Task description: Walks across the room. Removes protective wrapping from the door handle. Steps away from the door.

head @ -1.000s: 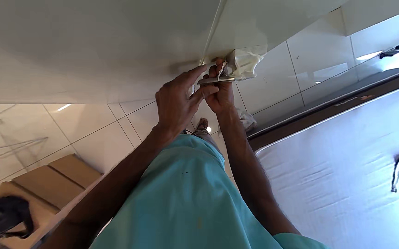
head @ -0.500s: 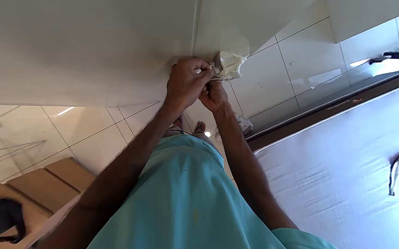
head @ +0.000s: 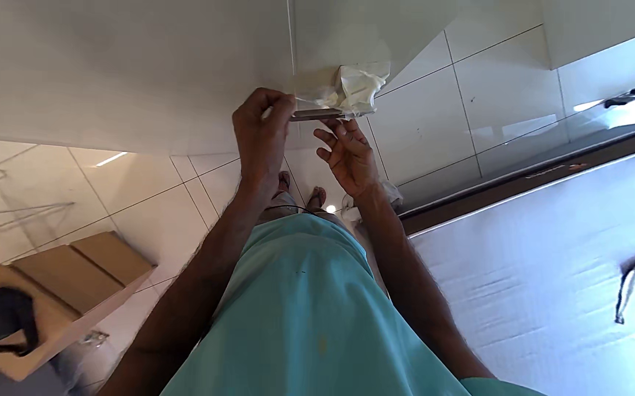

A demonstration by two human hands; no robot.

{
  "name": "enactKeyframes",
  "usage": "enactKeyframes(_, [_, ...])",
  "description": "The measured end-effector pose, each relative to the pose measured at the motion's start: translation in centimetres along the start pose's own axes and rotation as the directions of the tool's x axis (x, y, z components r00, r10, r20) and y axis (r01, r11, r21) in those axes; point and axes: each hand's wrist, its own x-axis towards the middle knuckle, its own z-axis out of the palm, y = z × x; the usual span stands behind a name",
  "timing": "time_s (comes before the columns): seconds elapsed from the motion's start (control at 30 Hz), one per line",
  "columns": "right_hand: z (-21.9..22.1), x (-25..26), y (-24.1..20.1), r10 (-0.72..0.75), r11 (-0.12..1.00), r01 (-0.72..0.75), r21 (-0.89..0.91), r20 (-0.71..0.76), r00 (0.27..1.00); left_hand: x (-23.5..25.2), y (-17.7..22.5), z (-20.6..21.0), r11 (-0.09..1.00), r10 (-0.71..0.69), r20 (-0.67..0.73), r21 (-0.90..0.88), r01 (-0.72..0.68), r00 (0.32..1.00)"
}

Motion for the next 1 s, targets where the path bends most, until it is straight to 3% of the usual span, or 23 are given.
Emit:
enactKeyframes(0.17, [0.1,1.0,0.5,-0.127,0.984,0.114,-0.134,-0.091,0.988,1.3,-3.4,-1.3,0.994,-0.033,-0.102,0.105,0.044,0.994])
enactKeyframes(0.27, [-0.1,1.5,1.0,-0.137,0.985,0.129,-0.113,-0.065,0.988,2.5,-4.5,-1.2,0.974,-0.227,-0.059,0.011,0.228,0.972])
enactKeyframes(0.37, [0.1,1.5,1.0,-0.143,0.986,0.139,-0.097,-0.029,0.989,3.3,-7.5,-0.7,0.899,-0.438,0.112,0.036,0.437,0.892])
enactKeyframes(0.47, [-0.1,1.1,0.8,-0.144,0.967,0.139,-0.213,-0.007,0.990,1.6,-9.7,0.6,0.860,-0.510,0.380,0.210,0.465,0.772])
enactKeyframes(0.57, [-0.6,-0.1,0.2,-0.204,0.897,0.175,-0.406,-0.029,0.979,-1.1,-9.9,1.6,0.858,-0.502,0.566,0.231,0.458,0.654])
enactKeyframes(0.6, [-0.7,-0.7,-0.3,-0.211,0.872,0.175,-0.457,-0.029,0.977,-1.9,-9.9,1.6,0.870,-0.484,0.571,0.233,0.434,0.663])
enactKeyframes(0.63, [-0.7,-1.2,-1.0,-0.211,0.847,0.168,-0.505,-0.030,0.977,-2.5,-10.0,1.4,0.893,-0.449,0.539,0.241,0.380,0.713])
enactKeyframes(0.7, [-0.1,-2.0,-2.5,-0.220,0.796,0.154,-0.586,-0.043,0.975,-3.3,-10.0,0.5,0.943,-0.282,0.381,0.277,0.183,0.881])
enactKeyframes(0.77, [0.8,-2.3,-3.7,-0.227,0.757,0.137,-0.639,-0.060,0.972,-3.5,-8.4,-0.1,0.931,-0.071,0.169,0.366,0.004,0.983])
enactKeyframes(0.87, [2.1,-2.6,-4.5,-0.186,0.769,0.066,-0.636,-0.124,0.975,-3.0,-3.9,0.4,0.772,0.257,0.008,0.600,-0.210,0.966])
enactKeyframes(1.0, [2.9,-3.1,-5.2,-0.112,0.786,-0.021,-0.618,-0.176,0.978,-1.8,-1.6,2.1,0.464,0.316,0.154,0.836,-0.294,0.936])
